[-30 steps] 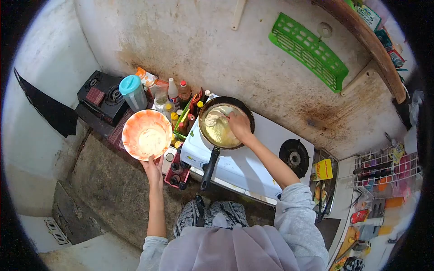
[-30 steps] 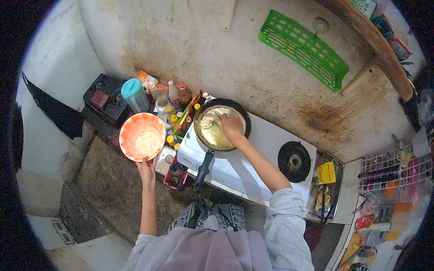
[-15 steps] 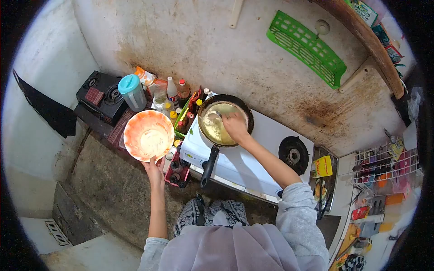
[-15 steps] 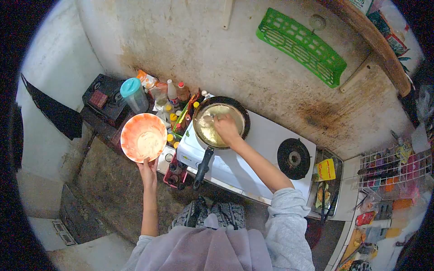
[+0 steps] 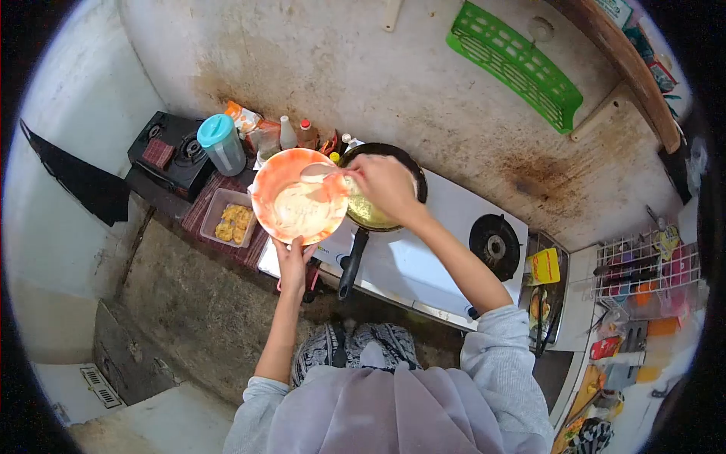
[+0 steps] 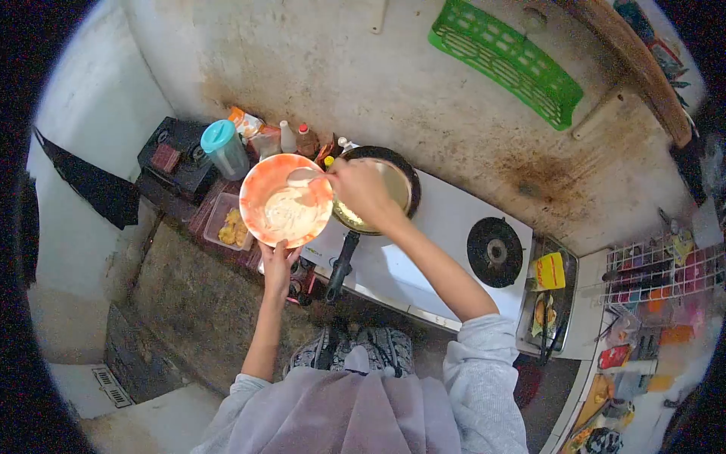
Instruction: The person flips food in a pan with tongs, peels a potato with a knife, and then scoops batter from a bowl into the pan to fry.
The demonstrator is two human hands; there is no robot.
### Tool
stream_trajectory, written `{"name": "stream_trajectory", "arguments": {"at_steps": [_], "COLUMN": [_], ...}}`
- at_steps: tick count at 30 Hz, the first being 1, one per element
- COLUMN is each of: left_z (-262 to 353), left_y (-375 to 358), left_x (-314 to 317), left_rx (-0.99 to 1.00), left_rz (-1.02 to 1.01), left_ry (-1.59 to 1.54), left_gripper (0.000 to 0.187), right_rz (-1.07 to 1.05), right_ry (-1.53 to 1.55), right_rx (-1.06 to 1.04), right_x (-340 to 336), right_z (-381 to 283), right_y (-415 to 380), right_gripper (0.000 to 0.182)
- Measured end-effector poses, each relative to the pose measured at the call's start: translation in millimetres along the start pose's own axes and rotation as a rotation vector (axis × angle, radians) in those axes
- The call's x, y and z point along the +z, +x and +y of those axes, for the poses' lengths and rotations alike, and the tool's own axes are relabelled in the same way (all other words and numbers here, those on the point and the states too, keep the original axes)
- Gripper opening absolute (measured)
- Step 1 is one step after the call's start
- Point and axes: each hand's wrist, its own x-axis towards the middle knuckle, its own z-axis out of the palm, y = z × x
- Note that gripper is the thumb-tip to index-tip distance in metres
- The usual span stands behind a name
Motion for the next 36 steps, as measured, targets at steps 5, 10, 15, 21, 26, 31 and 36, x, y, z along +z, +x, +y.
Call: {"name": "stream_trajectory", "arguments": {"at_steps": [5,10,15,21,26,31,36], "left_z": [-3,7,20,32,30,27,6], "left_y": [-7,-8,-16,-15,-16,-18,-14], "left_x": [11,-1,5,-1,4,7,11], "left_rx": [0.033,0.049,0.027,0.005,-0.046,0.047,0.240], "left_rz": [-0.071,-0.100,-0.187,-0.226,-0.294,-0.184,-0.159], "left_ry": [0.020,0.070,0.122,0.133,0.066,0.166,0.258], "left_gripper": [0.059,0.054,0.051,0.051,0.053,0.045,0.041], "right_rz": [0.086,-0.085,0.138,0.081,0.041,-0.070,0.007], "right_ry": [-0.278,-0.223,-0.265,-0.415,-0.615,-0.486,-0.410], "right_rx": [-0.290,-0.369,-0.468,-0.606,-0.526,-0.423,-0.225], "right_x": [39,24,16,-17,-26,-17,2], "right_z": [-3,-9,-13,-3,4,-2,-1], "right_y": [-15,-32,-33,-31,-21,-50,-46], "right_gripper": [0.018,0.027,0.034,0.035,0.040,0.026,0.018]}}
